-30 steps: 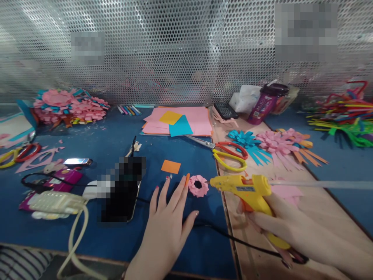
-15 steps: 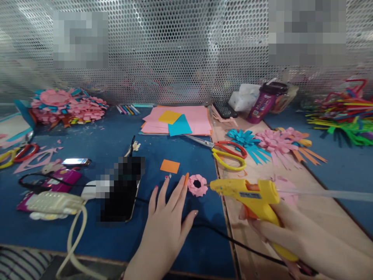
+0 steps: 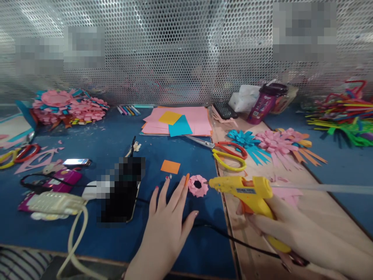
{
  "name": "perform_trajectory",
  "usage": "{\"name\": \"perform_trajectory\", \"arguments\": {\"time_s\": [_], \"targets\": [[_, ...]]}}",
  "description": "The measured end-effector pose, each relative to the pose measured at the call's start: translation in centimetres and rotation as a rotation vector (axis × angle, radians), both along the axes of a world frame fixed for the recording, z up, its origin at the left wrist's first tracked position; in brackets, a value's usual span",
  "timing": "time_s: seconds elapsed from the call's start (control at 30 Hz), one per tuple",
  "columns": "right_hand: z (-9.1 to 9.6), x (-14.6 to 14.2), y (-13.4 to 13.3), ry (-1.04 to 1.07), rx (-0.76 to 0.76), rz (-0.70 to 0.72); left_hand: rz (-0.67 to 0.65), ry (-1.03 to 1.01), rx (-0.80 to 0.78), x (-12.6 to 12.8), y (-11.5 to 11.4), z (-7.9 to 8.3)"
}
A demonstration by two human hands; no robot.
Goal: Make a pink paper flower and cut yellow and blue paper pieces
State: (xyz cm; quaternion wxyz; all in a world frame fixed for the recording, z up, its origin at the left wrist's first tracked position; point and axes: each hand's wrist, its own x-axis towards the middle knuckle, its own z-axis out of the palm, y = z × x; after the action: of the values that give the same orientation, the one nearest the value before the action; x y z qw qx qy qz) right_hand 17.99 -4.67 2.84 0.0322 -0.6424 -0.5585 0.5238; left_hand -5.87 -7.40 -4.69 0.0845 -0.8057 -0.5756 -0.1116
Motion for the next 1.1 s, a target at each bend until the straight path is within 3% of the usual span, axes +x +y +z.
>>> {"name": "perform_trajectory", "arguments": {"time_s": [0.3,0.63,1.1], "targets": [[-1.0,0.4,1.3,0.026,-0.026,0.031,0.013,0.031,-0.001,0.0,0.0,0.0],[1.1,-0.9,2.2,0.031,-0.061,0.065,0.006,0.033,0.003,-0.1,0.1,-0.1],[0.6,-0.5,0.6,-0.013,0.057,-0.045,0.015,0.039,0.001,0.0,0.0,0.0]]}}
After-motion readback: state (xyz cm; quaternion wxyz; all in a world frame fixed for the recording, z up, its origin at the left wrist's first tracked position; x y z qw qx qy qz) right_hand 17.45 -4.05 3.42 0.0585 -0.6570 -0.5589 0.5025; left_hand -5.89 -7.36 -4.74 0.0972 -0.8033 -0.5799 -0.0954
